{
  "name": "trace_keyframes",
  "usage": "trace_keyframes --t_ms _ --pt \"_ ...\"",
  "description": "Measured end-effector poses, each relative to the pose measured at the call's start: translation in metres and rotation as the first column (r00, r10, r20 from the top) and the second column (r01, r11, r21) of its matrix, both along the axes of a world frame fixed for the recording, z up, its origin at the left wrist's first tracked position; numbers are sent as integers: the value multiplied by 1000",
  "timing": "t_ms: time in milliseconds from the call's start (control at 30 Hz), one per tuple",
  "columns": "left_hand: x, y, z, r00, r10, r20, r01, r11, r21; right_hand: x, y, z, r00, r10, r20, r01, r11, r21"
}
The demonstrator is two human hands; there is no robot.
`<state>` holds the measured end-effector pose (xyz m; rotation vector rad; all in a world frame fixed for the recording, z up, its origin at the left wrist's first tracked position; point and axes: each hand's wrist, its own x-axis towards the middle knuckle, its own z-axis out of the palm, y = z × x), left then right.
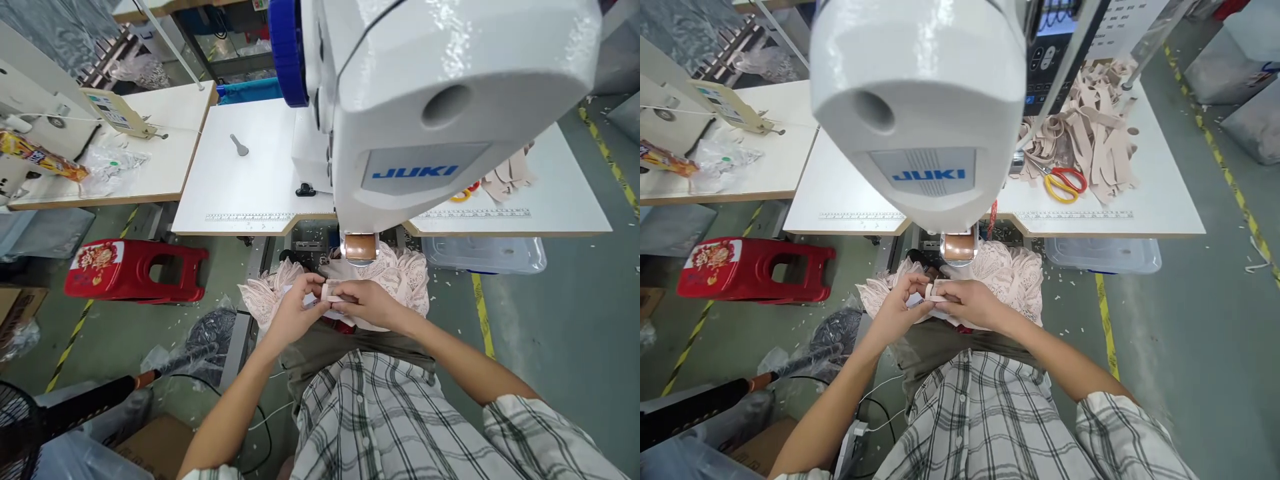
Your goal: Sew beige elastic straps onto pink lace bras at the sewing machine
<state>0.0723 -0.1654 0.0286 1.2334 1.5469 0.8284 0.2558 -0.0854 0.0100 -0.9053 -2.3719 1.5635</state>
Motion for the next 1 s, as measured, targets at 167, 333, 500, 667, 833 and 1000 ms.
trace_keyframes --t_ms 167,333,500,667,833,1000 --pt "7 -1 -12 993 103 48 -106 992 64 9 0 8 996 -86 -35 74 962 -262" --pt "11 -3 7 987 -18 -160 72 939 337 12 -1 17 992 -70 -104 53 986 -158" --pt "0 4 44 886 -227 -404 394 828 399 16 -4 29 965 -43 -257 79 989 128" --pt "1 8 72 767 -225 -600 535 740 406 19 -4 32 939 5 -345 133 918 374" --pt "18 -8 85 616 -67 -785 716 463 523 28 -12 38 865 151 -479 262 678 687" --pt "19 -9 70 694 10 -720 551 637 540 29 -14 36 910 47 -413 279 667 690"
